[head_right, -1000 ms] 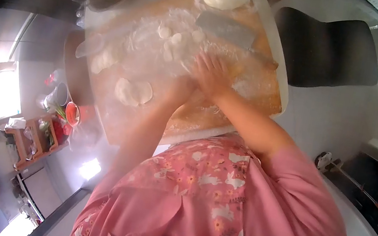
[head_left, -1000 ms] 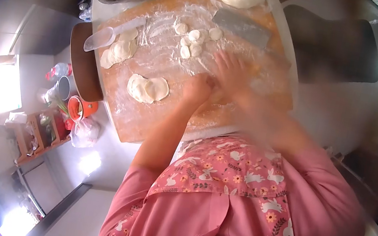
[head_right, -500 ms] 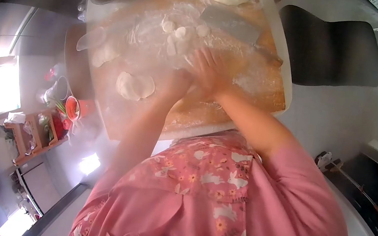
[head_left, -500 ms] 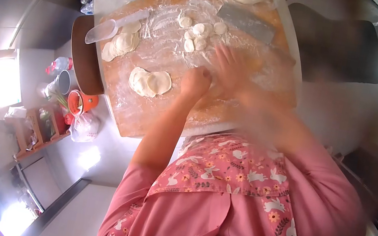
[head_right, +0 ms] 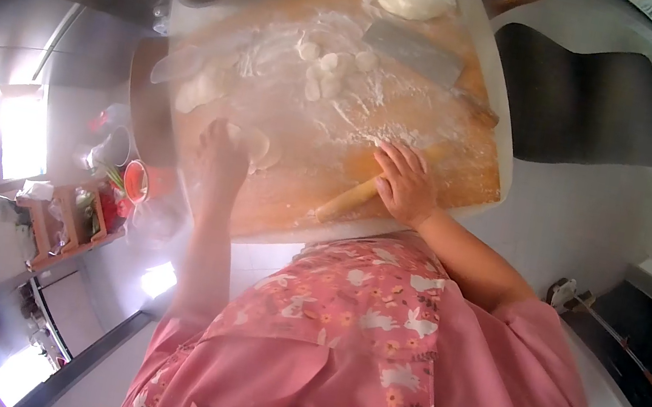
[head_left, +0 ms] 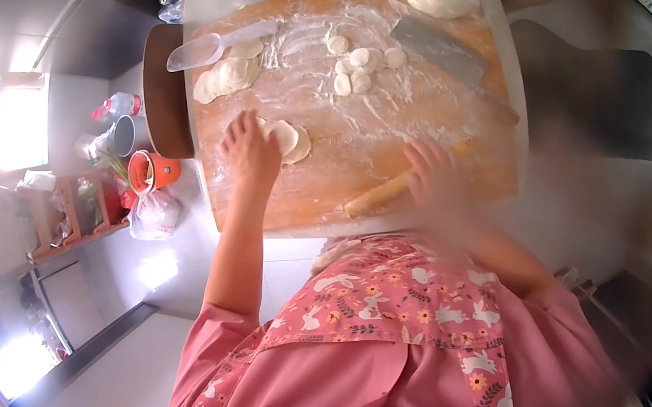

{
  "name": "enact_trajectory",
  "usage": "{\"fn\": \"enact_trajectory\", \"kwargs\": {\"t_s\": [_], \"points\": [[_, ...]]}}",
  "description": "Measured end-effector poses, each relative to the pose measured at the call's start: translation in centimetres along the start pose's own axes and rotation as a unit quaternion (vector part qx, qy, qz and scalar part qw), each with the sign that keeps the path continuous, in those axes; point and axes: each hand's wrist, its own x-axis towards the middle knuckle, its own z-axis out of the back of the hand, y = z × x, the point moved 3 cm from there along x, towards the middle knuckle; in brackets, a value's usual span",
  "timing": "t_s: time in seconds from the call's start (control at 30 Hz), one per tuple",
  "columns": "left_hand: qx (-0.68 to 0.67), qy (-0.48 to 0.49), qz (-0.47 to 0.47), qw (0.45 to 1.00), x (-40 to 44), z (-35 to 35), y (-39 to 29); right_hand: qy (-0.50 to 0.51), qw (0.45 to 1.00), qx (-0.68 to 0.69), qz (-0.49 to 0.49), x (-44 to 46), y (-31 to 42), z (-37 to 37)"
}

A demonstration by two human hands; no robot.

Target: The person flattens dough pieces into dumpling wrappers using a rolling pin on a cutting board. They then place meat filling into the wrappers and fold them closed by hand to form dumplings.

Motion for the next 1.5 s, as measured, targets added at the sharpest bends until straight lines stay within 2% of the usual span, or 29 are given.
{"fn": "enact_trajectory", "kwargs": {"t_s": [0.03, 0.07, 0.1, 0.13, 0.2, 0.27, 0.3, 0.4, 0.47, 0.5, 0.57, 0.6, 0.67, 0.7, 0.73, 0.8, 0.83, 0.9, 0.93, 1.0, 1.03, 1.13, 1.2, 1.27, 1.33, 1.37, 1.43, 1.47, 1.5], "points": [[0.078, -0.022, -0.063, 0.995, 1.3, -0.6, -1.1, 0.0, 1.0, 0.0, 0.0, 0.0, -0.1, 0.0], [-0.027, -0.044, -0.091, 0.995, 2.2, -0.6, -3.9, 0.011, 1.0, 0.021, -0.012, -0.1, -0.3, -0.1], [-0.015, 0.08, -0.102, 0.991, 3.7, -1.6, -6.1, 0.021, 0.999, 0.04, -0.024, -0.3, -0.5, -0.2], [-0.028, 0.05, -0.145, 0.988, 3.8, -2.8, -7.8, 0.021, 0.999, 0.041, -0.023, -0.4, -0.7, -0.3], [-0.03, 0.123, -0.131, 0.983, 4.3, -6.0, -9.9, 0.026, 0.999, 0.034, -0.027, -0.7, -1.5, -0.6], [-0.094, -0.021, -0.162, 0.982, 2.9, -10.2, -8.9, 0.029, 0.999, 0.02, -0.025, -1.1, -2.7, -1.2], [-0.094, -0.021, -0.162, 0.982, 2.3, -10.0, -9.2, 0.032, 0.999, 0.004, -0.025, -1.2, -3.2, -1.3], [-0.107, 0.025, -0.135, 0.985, -1.3, -7.6, -9.9, 0.017, 0.999, -0.021, -0.017, -1.2, -3.7, -0.4], [-0.083, 0.165, -0.193, 0.963, -4.0, -6.2, -11.3, 0.007, 1.0, -0.021, -0.022, -1.0, -4.4, -0.4], [-0.084, 0.167, -0.196, 0.963, -5.7, -7.3, -11.7, 0.001, 0.999, -0.021, -0.025, -1.0, -4.6, -0.3], [-0.189, 0.065, -0.32, 0.926, -8.6, -9.7, -13.7, 0.012, 0.998, -0.031, -0.051, 0.1, -3.8, 1.1], [-0.188, 0.065, -0.321, 0.926, -8.6, -9.8, -14.9, 0.024, 0.996, -0.04, -0.075, 0.7, -3.3, 1.3], [-0.393, 0.074, -0.28, 0.873, -7.6, -8.8, -16.8, 0.009, 0.998, -0.006, -0.056, 2.5, -4.3, -0.7], [-0.382, 0.01, -0.265, 0.885, -6.4, -8.5, -17.4, -0.006, 0.999, 0.027, -0.035, 3.7, -5.1, -1.6], [-0.382, 0.013, -0.264, 0.885, -4.9, -8.0, -18.0, -0.004, 0.999, 0.028, -0.037, 5.4, -5.5, -2.4], [-0.341, 0.172, -0.098, 0.919, -1.9, -7.9, -17.9, -0.101, 0.994, 0.033, -0.032, 7.8, -5.8, -2.9], [-0.342, 0.172, -0.098, 0.919, -1.2, -7.8, -17.8, -0.101, 0.994, 0.032, -0.033, 7.5, -5.7, -2.6], [-0.317, 0.294, -0.114, 0.895, -0.6, -8.1, -17.6, -0.042, 0.998, 0.022, -0.032, 6.1, -4.9, -2.2], [-0.316, 0.296, -0.116, 0.894, -0.9, -8.0, -17.2, -0.043, 0.998, 0.02, -0.035, 4.5, -4.8, -1.9], [-0.298, 0.224, -0.123, 0.92, -1.9, -7.3, -16.5, -0.045, 0.997, -0.046, 0.031, 1.3, -4.1, -0.6], [-0.301, 0.244, -0.064, 0.92, -2.3, -7.8, -15.8, -0.034, 0.998, -0.042, -0.013, 1.1, -3.9, -0.4], [-0.265, 0.2, -0.025, 0.943, -2.3, -8.4, -15.8, -0.035, 0.998, -0.044, -0.042, 5.4, -3.6, -1.7], [-0.226, 0.229, -0.065, 0.945, -0.9, -8.8, -16.1, -0.05, 0.994, -0.05, -0.082, 6.9, -4.6, -3.7], [-0.188, 0.256, -0.107, 0.942, -0.5, -8.8, -15.8, -0.054, 0.996, -0.046, -0.052, 6.0, -4.2, -3.2], [-0.246, 0.226, -0.13, 0.934, -0.7, -8.8, -15.2, -0.06, 0.997, -0.047, -0.005, 2.2, -4.8, -3.2], [-0.247, 0.223, -0.129, 0.934, -1.2, -8.2, -15.1, -0.037, 0.997, -0.06, 0.003, 1.2, -3.9, -1.4], [-0.291, 0.245, -0.033, 0.924, -2.5, -6.9, -14.5, -0.009, 0.993, -0.115, 0.003, 1.5, -2.6, -0.2], [-0.29, 0.246, -0.031, 0.924, -2.5, -8.2, -14.3, -0.007, 0.994, -0.113, 0.003, 3.2, -2.2, -0.9], [-0.235, 0.213, -0.089, 0.944, -2.0, -10.2, -14.2, -0.027, 0.996, -0.084, -0.034, 5.7, -2.4, -1.8]]}}
